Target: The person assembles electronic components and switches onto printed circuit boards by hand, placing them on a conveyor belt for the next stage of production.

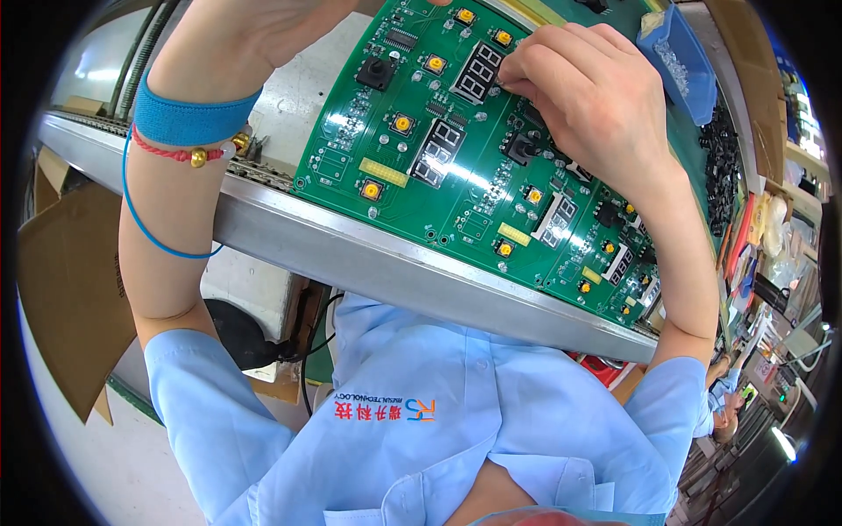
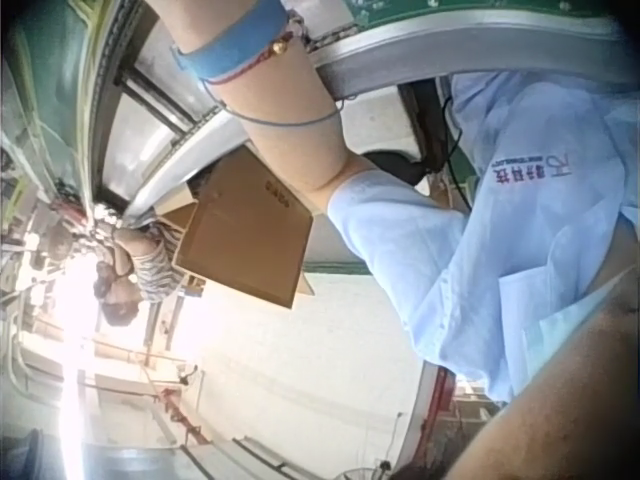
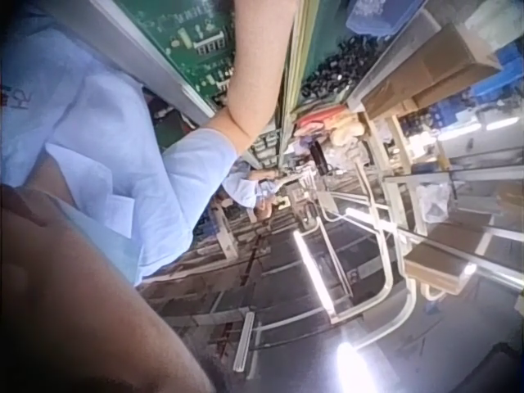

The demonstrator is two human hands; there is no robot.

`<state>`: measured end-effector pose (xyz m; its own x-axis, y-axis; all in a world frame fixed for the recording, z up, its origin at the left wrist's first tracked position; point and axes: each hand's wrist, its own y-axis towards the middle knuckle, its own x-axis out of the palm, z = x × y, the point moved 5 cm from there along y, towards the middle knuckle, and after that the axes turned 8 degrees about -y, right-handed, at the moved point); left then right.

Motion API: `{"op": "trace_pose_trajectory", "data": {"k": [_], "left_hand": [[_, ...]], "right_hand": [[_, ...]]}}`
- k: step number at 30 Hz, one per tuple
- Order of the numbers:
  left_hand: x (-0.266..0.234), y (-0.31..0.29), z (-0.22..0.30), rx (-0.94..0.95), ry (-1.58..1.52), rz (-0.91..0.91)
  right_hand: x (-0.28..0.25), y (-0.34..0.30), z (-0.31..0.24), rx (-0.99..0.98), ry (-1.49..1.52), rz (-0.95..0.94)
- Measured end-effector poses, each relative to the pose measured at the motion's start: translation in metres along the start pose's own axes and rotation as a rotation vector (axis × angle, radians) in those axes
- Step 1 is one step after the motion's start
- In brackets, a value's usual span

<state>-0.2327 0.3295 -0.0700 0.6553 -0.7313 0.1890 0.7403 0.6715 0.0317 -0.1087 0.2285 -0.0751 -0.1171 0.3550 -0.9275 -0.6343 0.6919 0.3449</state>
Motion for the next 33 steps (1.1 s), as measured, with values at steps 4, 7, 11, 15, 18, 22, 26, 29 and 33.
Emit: {"op": "trace_pose_trajectory", "data": {"k": [4, 7, 11, 15, 18, 22, 26, 29, 33], "left_hand": [[-0.004, -0.001, 0.000, -0.007, 0.004, 0.013], [-0.013, 0.003, -0.002, 0.018, 0.007, 0.037], [-0.020, 0.011, 0.006, 0.055, 0.213, 0.235], [-0.042, 0.009, 0.003, 0.232, 0.492, 0.363], [-0.029, 0.014, 0.009, 0.292, 0.810, 0.487], [-0.010, 0.022, 0.002, 0.316, 1.074, 0.387], [-0.005, 0.035, -0.018, 0.593, 1.384, 0.306], [0.009, 0.054, -0.024, 0.596, 1.426, 0.276], [0.030, 0.072, -0.031, 0.540, 1.393, 0.165]], "right_hand": [[-0.005, 0.000, 0.015, 0.086, 0.077, 0.038], [-0.012, 0.000, 0.040, 0.374, 0.045, -0.041], [0.002, -0.015, 0.054, 0.426, -0.334, -0.202], [0.012, -0.019, 0.068, 0.519, -0.234, -0.273], [0.009, -0.038, 0.071, 0.405, -0.338, -0.043], [-0.013, -0.057, 0.063, 0.574, -0.172, -0.073], [-0.045, -0.087, 0.059, 0.744, 0.506, 0.049], [-0.048, -0.135, 0.070, 0.934, 1.152, 0.096], [-0.062, -0.190, 0.077, 1.059, 1.217, 0.216]]}}
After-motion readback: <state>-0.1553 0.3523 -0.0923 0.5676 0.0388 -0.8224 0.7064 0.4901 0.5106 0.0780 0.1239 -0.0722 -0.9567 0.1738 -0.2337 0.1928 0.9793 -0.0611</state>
